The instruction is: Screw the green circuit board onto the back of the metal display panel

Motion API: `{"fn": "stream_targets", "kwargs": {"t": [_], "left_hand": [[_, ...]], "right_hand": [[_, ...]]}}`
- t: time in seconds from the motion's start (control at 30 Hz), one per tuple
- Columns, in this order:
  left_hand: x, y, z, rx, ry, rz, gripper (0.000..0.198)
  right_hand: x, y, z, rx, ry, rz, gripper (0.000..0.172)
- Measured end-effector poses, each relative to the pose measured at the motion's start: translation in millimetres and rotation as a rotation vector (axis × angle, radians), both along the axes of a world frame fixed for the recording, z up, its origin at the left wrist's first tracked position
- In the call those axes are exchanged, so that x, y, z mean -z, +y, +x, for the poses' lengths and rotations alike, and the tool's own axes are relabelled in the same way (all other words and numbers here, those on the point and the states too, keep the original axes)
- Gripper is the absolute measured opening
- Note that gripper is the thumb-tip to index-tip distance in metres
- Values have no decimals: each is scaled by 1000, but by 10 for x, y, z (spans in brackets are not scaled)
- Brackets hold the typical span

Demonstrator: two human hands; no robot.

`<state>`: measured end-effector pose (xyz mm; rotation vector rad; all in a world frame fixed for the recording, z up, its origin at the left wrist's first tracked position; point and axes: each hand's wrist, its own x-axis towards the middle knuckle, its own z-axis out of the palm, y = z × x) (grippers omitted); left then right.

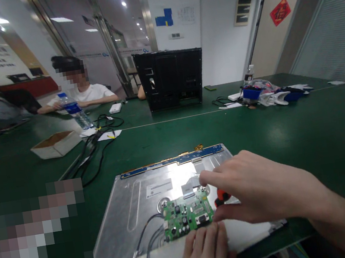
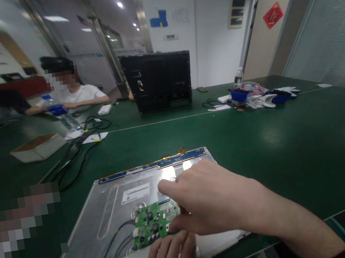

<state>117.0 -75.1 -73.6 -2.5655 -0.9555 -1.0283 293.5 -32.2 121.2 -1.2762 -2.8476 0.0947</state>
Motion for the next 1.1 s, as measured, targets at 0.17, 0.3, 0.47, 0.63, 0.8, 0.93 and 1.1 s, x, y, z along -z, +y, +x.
{"fn": "stream_targets", "kwargs": {"t": [0.17, 0.3, 0.47, 0.63, 0.8, 0.93, 1.1], "left_hand": [[7, 7, -14, 1, 21, 14, 24], [19, 9, -13, 2, 23, 23, 23], [-1, -2, -3, 1, 12, -13, 21], [-1, -1, 1, 2, 4, -26, 23], [12, 10, 14, 57, -35, 65, 31], [-191, 60, -106, 116, -114, 31, 30], [-671, 241, -346, 120, 62, -203, 10]], "right_hand": [[41, 19, -45, 78, -52, 87, 22], [21, 5, -26, -2, -9, 62, 9], [3, -2, 2, -30, 33, 5, 15], [46, 27, -4, 26, 1, 59, 26], [34, 15, -4, -9, -1, 79, 12], [24, -11, 3, -46, 22, 80, 6], [19, -27, 3, -52, 12, 64, 6]]}}
